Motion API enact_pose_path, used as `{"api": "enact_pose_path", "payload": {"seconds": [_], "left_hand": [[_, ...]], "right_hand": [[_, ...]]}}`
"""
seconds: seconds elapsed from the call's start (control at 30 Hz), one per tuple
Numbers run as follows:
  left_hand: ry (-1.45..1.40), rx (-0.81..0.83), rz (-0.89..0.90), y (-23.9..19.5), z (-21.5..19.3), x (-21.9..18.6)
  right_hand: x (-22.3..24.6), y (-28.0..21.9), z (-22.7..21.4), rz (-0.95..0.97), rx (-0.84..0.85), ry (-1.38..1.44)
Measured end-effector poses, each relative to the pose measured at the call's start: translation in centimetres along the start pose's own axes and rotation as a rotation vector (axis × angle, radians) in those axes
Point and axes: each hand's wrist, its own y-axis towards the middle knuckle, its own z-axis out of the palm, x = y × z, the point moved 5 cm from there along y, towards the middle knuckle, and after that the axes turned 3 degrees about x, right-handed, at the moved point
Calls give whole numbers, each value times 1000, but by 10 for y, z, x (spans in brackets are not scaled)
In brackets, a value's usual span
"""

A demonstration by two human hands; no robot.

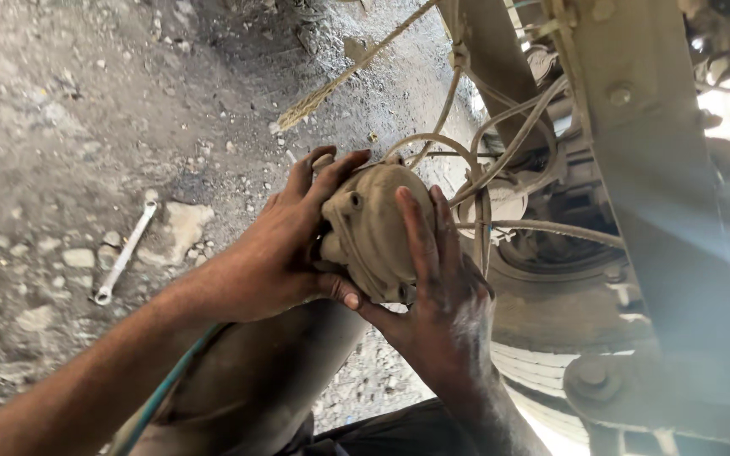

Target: The person kneels under a vehicle and removes a rubber seal from a brake chamber, cleans the interior with a rag, and reassembles the chamber by inserting a spring and securing the cover.

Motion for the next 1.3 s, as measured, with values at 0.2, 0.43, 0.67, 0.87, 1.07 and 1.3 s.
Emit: {"api": "enact_pose_path", "payload": {"seconds": [0.2,0.43,0.67,0.87,1.07,1.3], "left_hand": [[-73,5,-52,0,-1,3],[-118,-26,23,-3,-4,1],[-138,-9,-60,1,-3,5],[-139,-1,-96,0,0,10],[-160,-25,-23,-3,-3,7],[-181,33,-110,-4,1,19]], "right_hand": [[9,-1,3,-31,-100,-87],[15,-1,11,1,-125,-58],[13,1,11,-52,-254,-82],[8,2,12,-82,-265,-138],[11,1,11,-140,-341,-123],[3,1,22,-125,-336,-28]]}}
